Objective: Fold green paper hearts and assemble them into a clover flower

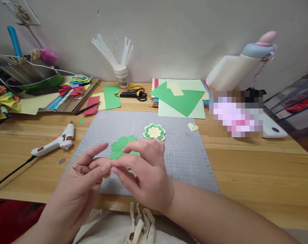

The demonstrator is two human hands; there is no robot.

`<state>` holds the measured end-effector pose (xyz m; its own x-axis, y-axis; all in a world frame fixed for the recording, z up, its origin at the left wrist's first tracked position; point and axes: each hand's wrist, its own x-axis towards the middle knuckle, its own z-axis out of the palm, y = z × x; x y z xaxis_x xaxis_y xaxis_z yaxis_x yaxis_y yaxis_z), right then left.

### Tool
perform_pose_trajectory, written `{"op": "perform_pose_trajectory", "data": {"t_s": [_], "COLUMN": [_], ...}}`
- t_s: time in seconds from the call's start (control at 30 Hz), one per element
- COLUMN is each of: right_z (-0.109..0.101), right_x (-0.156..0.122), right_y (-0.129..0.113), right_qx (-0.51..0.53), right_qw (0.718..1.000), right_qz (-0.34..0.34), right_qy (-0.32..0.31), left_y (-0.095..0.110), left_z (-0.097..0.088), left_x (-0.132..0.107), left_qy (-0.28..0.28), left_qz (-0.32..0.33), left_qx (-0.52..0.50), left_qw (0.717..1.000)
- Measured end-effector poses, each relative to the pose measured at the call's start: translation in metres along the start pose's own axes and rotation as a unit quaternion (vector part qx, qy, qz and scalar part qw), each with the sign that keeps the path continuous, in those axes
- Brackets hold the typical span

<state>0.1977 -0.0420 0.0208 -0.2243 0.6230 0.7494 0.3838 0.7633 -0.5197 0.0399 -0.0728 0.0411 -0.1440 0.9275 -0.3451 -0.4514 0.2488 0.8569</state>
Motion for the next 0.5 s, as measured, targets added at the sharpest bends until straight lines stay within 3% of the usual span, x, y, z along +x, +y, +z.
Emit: {"op": "perform_pose_trajectory", "data": {"t_s": [0.17,0.37,0.5], "right_z": [0.002,0.004,0.005], "right_x": [0.001,0.000,0.000], "right_y": [0.008,0.011,0.014], "right_qx": [-0.012,0.001,0.007], "right_qw": [1.000,0.997,0.995], "right_qz": [0.013,0.045,0.052], "right_qy": [-0.006,-0.058,-0.088], "left_y": [-0.009,-0.016,-0.018], "left_z": [0.002,0.002,0.002], "left_x": [0.002,-0.002,0.000], "left_qy": [0.011,0.066,0.070], "left_qz": [0.073,0.198,0.205], "left_qx": [0.073,0.216,0.220], "left_qw": [0.995,0.954,0.951]}}
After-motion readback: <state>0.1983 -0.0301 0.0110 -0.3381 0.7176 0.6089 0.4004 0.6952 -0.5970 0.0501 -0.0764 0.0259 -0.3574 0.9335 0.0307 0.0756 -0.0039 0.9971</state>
